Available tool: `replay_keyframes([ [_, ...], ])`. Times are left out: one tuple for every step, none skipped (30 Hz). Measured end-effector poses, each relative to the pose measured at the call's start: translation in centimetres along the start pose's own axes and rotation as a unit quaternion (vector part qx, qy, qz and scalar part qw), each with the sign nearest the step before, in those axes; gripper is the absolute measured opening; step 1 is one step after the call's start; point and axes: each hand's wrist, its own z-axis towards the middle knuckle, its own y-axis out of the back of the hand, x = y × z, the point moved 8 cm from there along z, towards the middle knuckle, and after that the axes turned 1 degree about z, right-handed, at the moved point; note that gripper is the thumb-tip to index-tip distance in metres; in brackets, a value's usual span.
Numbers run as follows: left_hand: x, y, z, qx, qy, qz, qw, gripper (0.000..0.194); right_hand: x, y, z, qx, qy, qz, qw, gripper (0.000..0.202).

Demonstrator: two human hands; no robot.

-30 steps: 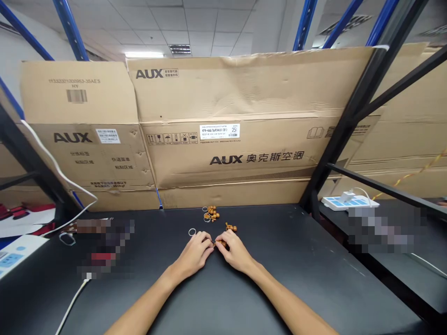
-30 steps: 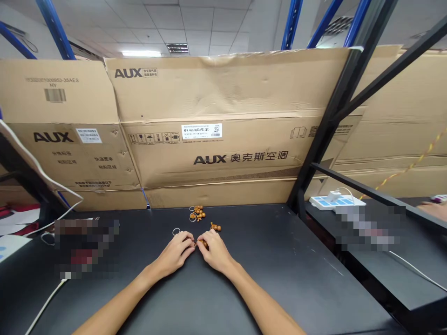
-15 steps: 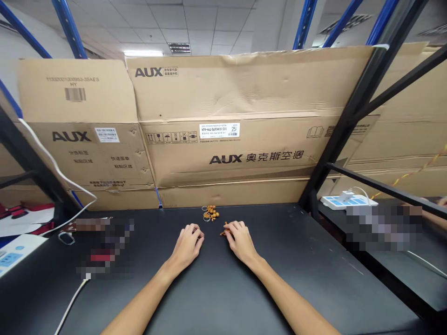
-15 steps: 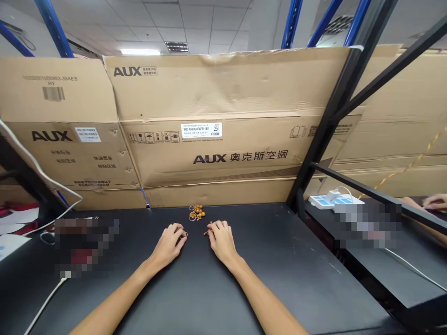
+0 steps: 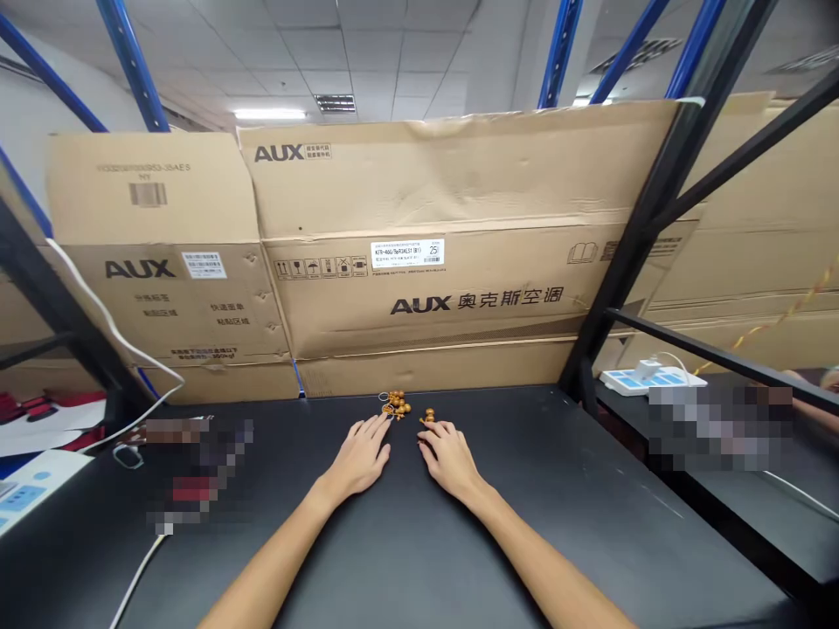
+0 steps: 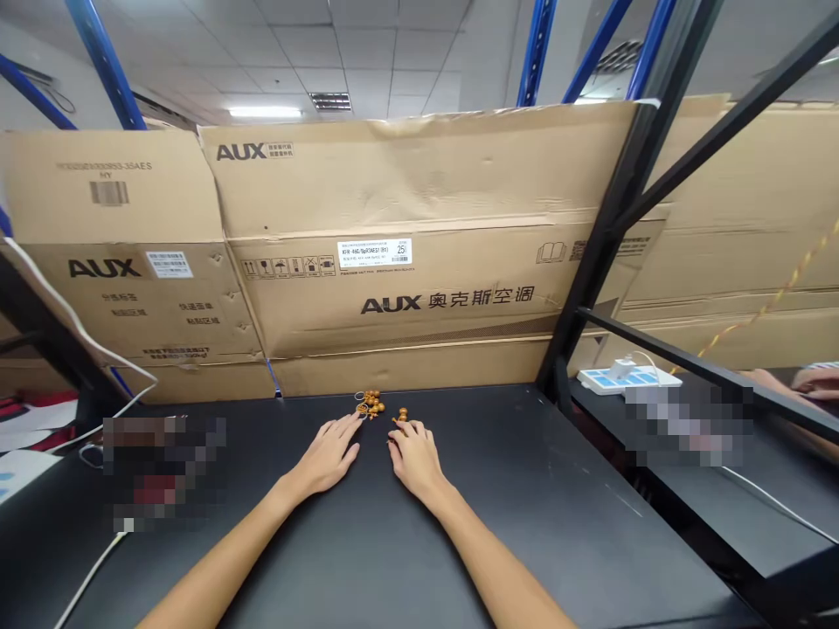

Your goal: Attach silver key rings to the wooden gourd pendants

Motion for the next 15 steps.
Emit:
replay_keyframes([
  [-0.1,-0.1,0.1,0.003,-0.003,0.003,1.000,0.043,0.0,0.0,0.0,-0.001,-0.001,0.001,1.000,0.023],
  [-0.2,0.0,0.3,0.006,-0.005,0.003,1.000,0.043,-0.1,0.0,0.0,-0.002,-0.002,0.003,1.000,0.023],
  [-0.4,0.0,0.4,0.009,-0.008,0.003,1.000,0.042,-0.1,0.0,0.0,-0.004,-0.004,0.005,1.000,0.022],
  [-0.6,0.2,0.5,0.009,-0.009,0.002,1.000,0.041,-0.1,0.1,0.0,-0.005,-0.005,0.006,1.000,0.022],
  [-0.8,0.5,0.6,0.008,-0.010,0.001,1.000,0.040,-0.1,0.1,0.0,-0.007,-0.006,0.006,1.000,0.022],
  [-1.1,0.8,0.5,0.005,-0.014,-0.002,1.000,0.038,-0.1,0.2,0.0,-0.009,-0.008,0.007,1.000,0.022],
  [-1.5,1.2,0.4,0.001,-0.020,-0.006,1.000,0.037,-0.1,0.4,0.0,-0.012,-0.009,0.008,1.000,0.022],
  [-1.9,1.6,0.2,-0.006,-0.028,-0.013,1.000,0.036,0.0,0.5,0.0,-0.016,-0.010,0.009,1.000,0.022],
  [-2.4,1.9,-0.1,-0.006,-0.043,-0.026,0.999,0.035,0.1,0.7,0.0,-0.020,-0.008,0.013,1.000,0.023],
  [-3.0,2.2,-0.5,-0.007,-0.059,-0.042,0.997,0.033,0.3,0.9,0.0,-0.023,-0.002,0.018,1.000,0.024],
  [-3.5,2.4,-1.0,-0.005,-0.071,-0.060,0.996,0.031,0.5,1.1,0.0,-0.023,0.008,0.023,0.999,0.026],
  [-3.9,2.6,-1.4,-0.006,-0.079,-0.078,0.994,0.030,0.9,1.2,-0.1,-0.020,0.021,0.026,0.999,0.029],
  [-4.3,2.7,-1.8,-0.002,-0.086,-0.096,0.992,0.029,1.3,1.2,-0.1,-0.013,0.037,0.029,0.999,0.033],
  [-4.6,2.8,-2.2,-0.002,-0.088,-0.112,0.990,0.028,1.7,1.1,-0.2,-0.004,0.051,0.028,0.998,0.036],
  [-4.8,2.9,-2.4,0.000,-0.088,-0.125,0.988,0.027,2.1,1.0,-0.3,0.007,0.064,0.026,0.998,0.038],
])
